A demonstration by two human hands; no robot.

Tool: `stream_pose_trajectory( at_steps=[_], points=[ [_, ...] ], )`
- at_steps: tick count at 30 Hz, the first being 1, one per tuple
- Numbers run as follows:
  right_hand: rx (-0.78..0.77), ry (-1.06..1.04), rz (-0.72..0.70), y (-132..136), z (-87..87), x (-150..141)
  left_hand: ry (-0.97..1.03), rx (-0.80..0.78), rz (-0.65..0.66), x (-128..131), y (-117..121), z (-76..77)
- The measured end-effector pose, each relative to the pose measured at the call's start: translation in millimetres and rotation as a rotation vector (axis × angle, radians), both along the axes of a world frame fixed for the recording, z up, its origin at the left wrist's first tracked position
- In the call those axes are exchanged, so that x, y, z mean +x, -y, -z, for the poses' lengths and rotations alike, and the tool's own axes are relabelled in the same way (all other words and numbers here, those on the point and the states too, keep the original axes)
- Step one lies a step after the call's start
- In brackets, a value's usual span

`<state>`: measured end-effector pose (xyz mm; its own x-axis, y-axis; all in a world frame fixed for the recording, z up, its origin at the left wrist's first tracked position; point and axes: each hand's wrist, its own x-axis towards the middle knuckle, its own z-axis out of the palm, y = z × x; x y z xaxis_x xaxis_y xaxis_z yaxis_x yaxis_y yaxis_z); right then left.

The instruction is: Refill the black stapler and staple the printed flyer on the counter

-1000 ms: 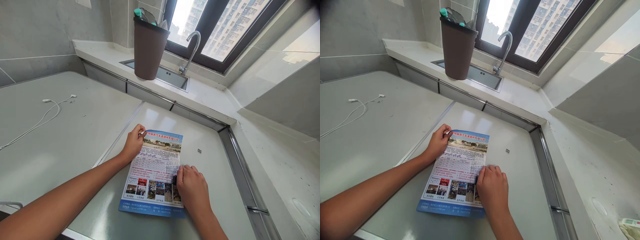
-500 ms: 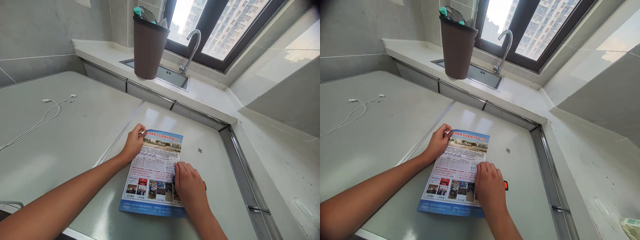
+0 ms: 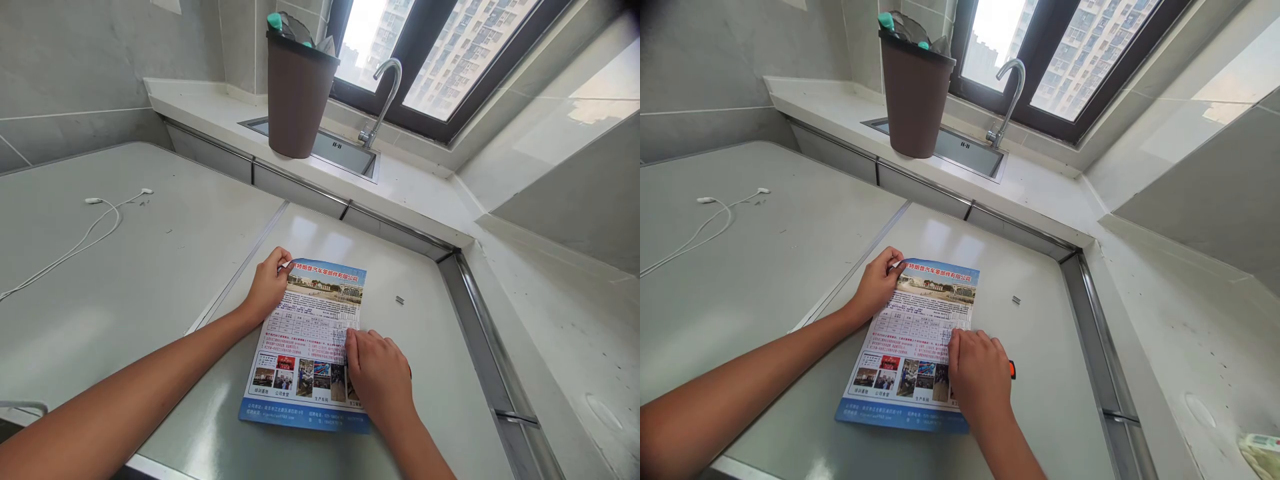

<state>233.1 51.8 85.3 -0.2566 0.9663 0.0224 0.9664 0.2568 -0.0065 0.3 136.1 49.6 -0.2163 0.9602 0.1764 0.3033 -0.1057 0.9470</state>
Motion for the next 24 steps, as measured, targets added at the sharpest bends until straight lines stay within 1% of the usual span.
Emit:
stream_pose_trajectory(
  at_steps=[6,12,19,24],
  points=[
    [-0.01,-0.033,-0.028,2.5,0.7,-2.8,0.0,0.002,-0.004,0.0,-1.4,0.5],
    [0.006,0.008,-0.024,2.8,5.8,-5.3,-0.004,0.004,0.002,-0.1,-1.2,1.6],
    [0.003,0.044,-0.058,4.2,4.1,-6.8,0.004,-0.005,0.01,-0.1,-0.6,1.7],
    [0.041,0.048,-0.055,5.0,5.7,-8.0,0.01,-0.007,0.011,0.2,0.2,0.6]
  ],
)
